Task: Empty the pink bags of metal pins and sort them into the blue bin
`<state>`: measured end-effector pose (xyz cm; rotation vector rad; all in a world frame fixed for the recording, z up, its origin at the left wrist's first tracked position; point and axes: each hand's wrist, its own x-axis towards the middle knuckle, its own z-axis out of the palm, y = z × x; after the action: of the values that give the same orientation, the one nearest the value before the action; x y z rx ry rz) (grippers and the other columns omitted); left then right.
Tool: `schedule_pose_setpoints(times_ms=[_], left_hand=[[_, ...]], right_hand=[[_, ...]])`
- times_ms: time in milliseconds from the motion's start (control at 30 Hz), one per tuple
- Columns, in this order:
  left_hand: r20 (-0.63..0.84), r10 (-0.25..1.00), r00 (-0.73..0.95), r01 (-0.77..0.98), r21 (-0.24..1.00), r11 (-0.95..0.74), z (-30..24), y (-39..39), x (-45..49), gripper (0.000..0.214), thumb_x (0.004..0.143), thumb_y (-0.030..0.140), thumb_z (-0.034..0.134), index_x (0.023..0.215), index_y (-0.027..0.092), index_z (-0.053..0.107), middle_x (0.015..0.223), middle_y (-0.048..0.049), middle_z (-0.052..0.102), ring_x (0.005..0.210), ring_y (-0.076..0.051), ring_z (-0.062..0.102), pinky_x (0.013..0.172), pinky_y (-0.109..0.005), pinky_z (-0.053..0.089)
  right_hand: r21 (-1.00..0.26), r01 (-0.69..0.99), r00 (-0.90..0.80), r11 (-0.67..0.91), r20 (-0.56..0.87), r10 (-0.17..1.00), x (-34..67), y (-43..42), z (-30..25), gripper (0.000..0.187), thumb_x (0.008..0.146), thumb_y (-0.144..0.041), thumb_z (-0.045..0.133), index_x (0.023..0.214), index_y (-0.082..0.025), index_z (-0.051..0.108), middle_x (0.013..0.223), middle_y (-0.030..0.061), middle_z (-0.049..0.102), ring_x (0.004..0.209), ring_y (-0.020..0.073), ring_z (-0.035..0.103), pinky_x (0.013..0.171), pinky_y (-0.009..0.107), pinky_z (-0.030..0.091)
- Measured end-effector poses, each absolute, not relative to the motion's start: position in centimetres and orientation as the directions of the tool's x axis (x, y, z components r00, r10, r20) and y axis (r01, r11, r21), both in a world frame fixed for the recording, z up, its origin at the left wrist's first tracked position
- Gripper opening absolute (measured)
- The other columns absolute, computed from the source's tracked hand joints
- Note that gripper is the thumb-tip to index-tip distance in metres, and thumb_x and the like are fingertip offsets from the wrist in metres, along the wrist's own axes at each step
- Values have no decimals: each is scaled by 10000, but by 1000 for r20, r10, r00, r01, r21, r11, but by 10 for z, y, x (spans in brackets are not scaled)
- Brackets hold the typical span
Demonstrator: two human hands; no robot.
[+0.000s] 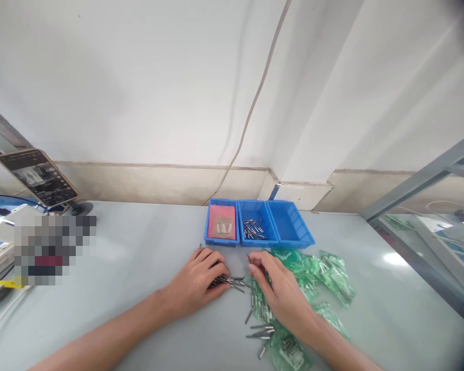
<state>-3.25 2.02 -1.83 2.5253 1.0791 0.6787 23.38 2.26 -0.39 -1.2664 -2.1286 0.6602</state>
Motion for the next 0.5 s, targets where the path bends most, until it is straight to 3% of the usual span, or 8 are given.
schedule_pose_setpoints(times_ms=[200, 367, 500], left_hand=[[299, 750, 590, 607, 448, -657, -17, 20, -32, 99, 1051, 276, 701, 1098, 225, 630, 1114, -31, 681, 1028, -233, 588, 970, -380, 431], [307, 740, 599, 612, 420, -670, -15, 20, -31, 175, 1065, 298, 677, 1222, 230, 638, 1125, -42, 678, 1031, -239, 581, 962, -392, 442], [301, 735, 608, 609, 417, -675, -15, 20, -31, 121, 1081, 309, 654, 1173, 231, 665, 1109, -47, 666, 1020, -240, 568, 949, -401, 437]], right_hand=[[-757, 575, -303, 309, 154, 941, 233, 21, 3, 122, 1135, -368, 501, 1071, -284, 563, 991, 8, 718, 893, 217, 666, 810, 325, 499], [-798, 522, -287, 301, 168, 943, 232, 23, 3, 116, 1122, -358, 520, 1039, -279, 543, 1041, 11, 723, 857, 197, 649, 789, 309, 502], [-803, 492, -291, 335, 211, 933, 231, 23, 3, 119, 1114, -328, 524, 1011, -272, 546, 1126, 29, 687, 916, 198, 645, 823, 307, 507]])
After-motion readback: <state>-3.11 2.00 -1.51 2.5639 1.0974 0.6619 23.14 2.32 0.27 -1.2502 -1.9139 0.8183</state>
